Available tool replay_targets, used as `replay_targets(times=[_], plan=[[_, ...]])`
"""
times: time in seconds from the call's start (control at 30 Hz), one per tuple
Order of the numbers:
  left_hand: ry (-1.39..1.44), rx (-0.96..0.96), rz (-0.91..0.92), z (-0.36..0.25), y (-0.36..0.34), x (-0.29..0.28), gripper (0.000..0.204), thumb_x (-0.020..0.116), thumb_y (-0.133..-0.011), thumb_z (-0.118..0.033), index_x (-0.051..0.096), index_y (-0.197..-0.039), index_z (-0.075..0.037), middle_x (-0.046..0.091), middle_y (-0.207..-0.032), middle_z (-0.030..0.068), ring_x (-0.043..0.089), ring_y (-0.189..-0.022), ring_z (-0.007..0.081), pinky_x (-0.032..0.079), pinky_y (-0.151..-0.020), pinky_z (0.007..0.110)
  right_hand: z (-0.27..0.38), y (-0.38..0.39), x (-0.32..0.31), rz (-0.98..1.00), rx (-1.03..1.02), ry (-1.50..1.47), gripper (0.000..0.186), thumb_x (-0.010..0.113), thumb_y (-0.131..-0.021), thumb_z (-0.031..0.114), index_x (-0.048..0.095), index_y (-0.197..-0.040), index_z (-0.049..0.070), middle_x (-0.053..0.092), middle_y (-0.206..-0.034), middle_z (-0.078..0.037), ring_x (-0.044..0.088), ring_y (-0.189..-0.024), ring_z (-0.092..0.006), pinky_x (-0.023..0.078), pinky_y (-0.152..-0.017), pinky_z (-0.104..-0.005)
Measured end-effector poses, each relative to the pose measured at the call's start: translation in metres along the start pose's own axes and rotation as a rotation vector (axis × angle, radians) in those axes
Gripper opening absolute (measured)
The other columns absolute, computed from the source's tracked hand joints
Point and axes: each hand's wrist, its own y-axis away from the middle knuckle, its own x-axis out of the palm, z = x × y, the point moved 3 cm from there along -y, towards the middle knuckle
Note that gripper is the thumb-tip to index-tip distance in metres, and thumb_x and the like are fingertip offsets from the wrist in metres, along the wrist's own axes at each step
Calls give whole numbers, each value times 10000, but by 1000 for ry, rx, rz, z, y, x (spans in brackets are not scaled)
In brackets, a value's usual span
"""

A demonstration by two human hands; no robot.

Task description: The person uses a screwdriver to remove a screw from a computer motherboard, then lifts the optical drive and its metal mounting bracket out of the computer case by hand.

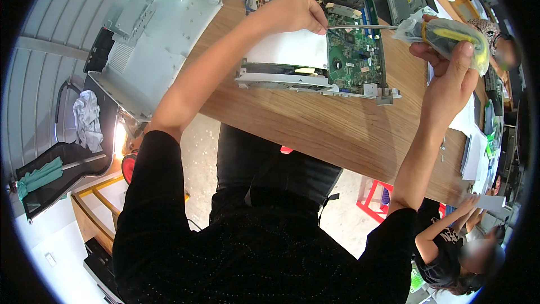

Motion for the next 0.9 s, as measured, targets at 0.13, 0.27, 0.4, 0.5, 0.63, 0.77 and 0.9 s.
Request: replay_targets(times=[0.13, 0.27, 0.4, 0.5, 0.63, 0.77, 0.9], plan=[[-65, 79, -16, 1, 5, -1, 272, 793, -742, -189, 746, -963, -37, 732, -847, 98, 672, -776, 161, 503, -753, 272, 3, -1, 4, 16, -26, -10, 539, 415, -1013, 407, 559, -1132, -99, 674, -983, -207, 661, -699, -194, 583, -635, -309], [-13, 59, -21, 2, 10, -1, 279, 781, -759, -210, 746, -991, -58, 734, -865, 93, 665, -785, 156, 497, -760, 272, 1, -2, 6, 41, -6, -48, 496, 442, -1008, 386, 551, -1158, -75, 675, -984, -197, 659, -697, -188, 582, -633, -304], [12, 28, -19, 2, 10, 0, 273, 779, -761, -204, 746, -988, -56, 733, -880, 98, 658, -794, 148, 493, -769, 270, 1, -2, 6, 68, -21, -69, 464, 467, -1003, 367, 545, -1172, -58, 676, -979, -188, 660, -696, -187, 580, -625, -299], [12, 47, -10, 4, 10, 1, 263, 773, -767, -192, 746, -990, -55, 733, -884, 97, 656, -800, 147, 491, -770, 267, 2, -1, 7, 66, -28, -63, 457, 468, -1002, 369, 550, -1150, -56, 676, -970, -180, 661, -692, -185, 579, -621, -298], [-5, 62, -47, 6, 11, 1, 252, 766, -780, -186, 744, -991, -49, 731, -871, 95, 655, -799, 151, 490, -772, 268, 3, -4, 12, 110, -48, 35, 491, 396, -1023, 373, 569, -1105, -79, 679, -1009, -209, 680, -712, -203, 584, -657, -303], [3, 82, -77, 8, 10, 3, 243, 753, -798, -189, 741, -989, -39, 726, -859, 101, 655, -790, 152, 493, -759, 270, 4, -7, 13, 159, -87, 49, 481, 406, -1021, 373, 572, -1105, -71, 679, -1017, -202, 677, -718, -201, 580, -663, -303], [-25, 107, -88, 7, 10, 4, 232, 741, -811, -189, 739, -986, -37, 726, -855, 102, 654, -780, 146, 494, -742, 272, 10, -7, 15, 99, -100, 51, 482, 408, -1021, 376, 574, -1104, -69, 681, -1017, -193, 677, -720, -202, 576, -656, -300]])
